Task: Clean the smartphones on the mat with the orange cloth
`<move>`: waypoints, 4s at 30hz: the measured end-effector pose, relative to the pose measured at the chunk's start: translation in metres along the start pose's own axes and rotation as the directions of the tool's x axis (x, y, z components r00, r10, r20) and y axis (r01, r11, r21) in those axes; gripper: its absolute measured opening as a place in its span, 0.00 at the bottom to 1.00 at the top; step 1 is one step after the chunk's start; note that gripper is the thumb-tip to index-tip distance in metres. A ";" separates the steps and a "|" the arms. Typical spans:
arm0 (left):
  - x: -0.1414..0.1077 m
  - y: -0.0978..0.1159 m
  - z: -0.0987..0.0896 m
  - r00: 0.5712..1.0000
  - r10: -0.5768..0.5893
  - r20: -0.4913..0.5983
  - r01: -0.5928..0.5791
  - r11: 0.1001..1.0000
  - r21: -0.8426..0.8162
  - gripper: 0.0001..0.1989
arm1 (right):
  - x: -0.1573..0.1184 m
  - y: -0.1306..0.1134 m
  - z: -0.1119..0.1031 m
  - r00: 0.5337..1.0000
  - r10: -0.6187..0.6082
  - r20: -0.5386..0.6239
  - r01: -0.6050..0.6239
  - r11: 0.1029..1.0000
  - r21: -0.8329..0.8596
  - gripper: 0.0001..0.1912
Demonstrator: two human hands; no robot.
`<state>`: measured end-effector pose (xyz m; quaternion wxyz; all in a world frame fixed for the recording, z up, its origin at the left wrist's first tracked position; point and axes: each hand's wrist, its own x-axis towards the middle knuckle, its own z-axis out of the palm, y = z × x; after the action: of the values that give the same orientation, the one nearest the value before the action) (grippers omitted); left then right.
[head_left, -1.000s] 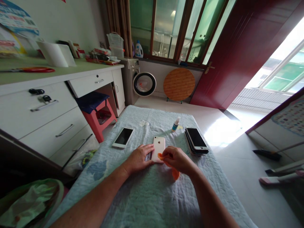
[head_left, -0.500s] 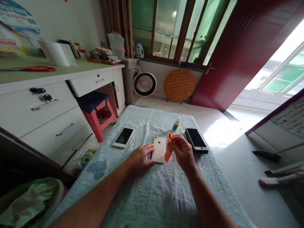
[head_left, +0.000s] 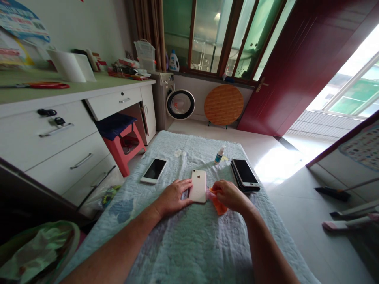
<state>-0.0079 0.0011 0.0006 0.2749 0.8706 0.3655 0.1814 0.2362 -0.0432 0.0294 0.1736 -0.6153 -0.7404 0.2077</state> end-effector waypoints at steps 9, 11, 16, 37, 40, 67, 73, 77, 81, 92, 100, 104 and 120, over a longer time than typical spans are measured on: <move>0.000 0.000 0.001 1.000 0.000 0.006 0.000 1.000 0.006 0.25 | -0.008 0.005 0.006 0.987 -0.021 0.158 0.045 0.987 -0.154 0.04; 0.000 -0.001 0.001 1.000 0.004 0.005 -0.004 1.000 0.012 0.26 | -0.006 0.005 0.006 0.989 -0.010 0.147 0.030 0.990 -0.136 0.05; 0.000 -0.002 0.002 1.000 -0.001 0.000 0.001 1.000 0.013 0.26 | -0.001 0.002 0.001 0.995 0.063 0.082 -0.081 0.970 0.230 0.04; 0.001 0.000 0.000 0.999 -0.030 0.044 0.028 0.999 0.043 0.28 | 0.015 -0.015 0.040 0.970 -0.097 -0.224 0.123 0.987 0.107 0.13; 0.001 -0.002 0.001 0.998 -0.030 0.047 0.028 0.998 0.050 0.28 | 0.012 -0.019 0.038 0.975 -0.141 -0.171 0.151 0.988 0.042 0.13; 0.001 -0.006 0.003 1.000 0.025 0.010 -0.025 1.000 0.006 0.28 | 0.078 -0.002 0.038 0.964 -0.005 -0.266 -0.032 0.990 -0.134 0.11; 0.000 -0.003 0.001 0.999 0.043 -0.016 -0.043 0.998 -0.052 0.30 | 0.065 -0.023 0.044 0.978 -0.123 -0.168 0.096 0.982 -0.161 0.09; 0.001 -0.001 0.000 0.997 0.073 -0.025 -0.075 0.993 -0.091 0.30 | 0.047 -0.029 0.039 0.970 -0.225 -0.092 0.209 0.966 -0.155 0.09; 0.001 -0.002 -0.001 0.998 0.063 -0.005 -0.063 0.994 -0.088 0.33 | 0.036 -0.027 0.036 0.974 -0.217 -0.070 0.213 0.975 -0.062 0.10; 0.002 -0.002 0.001 1.000 0.015 0.020 -0.015 1.000 0.003 0.28 | 0.055 0.003 0.046 0.948 -0.012 -0.317 -0.012 0.997 -0.076 0.14; 0.001 -0.001 0.000 0.999 -0.002 0.035 0.001 1.000 0.001 0.29 | 0.050 0.003 0.037 0.972 0.064 -0.227 -0.096 0.986 -0.134 0.12; 0.001 -0.002 0.000 0.999 -0.010 0.038 0.009 1.000 0.011 0.28 | 0.036 -0.008 0.020 0.996 -0.003 -0.088 -0.009 0.991 -0.132 0.13; 0.001 0.001 0.001 1.000 -0.014 0.017 0.013 0.999 0.041 0.26 | 0.021 -0.013 0.002 0.930 -0.082 0.358 0.044 0.993 0.112 0.09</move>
<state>-0.0062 0.0005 0.0004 0.2616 0.8751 0.3725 0.1644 0.2198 -0.0246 0.0345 0.0720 -0.5328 -0.7674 0.3492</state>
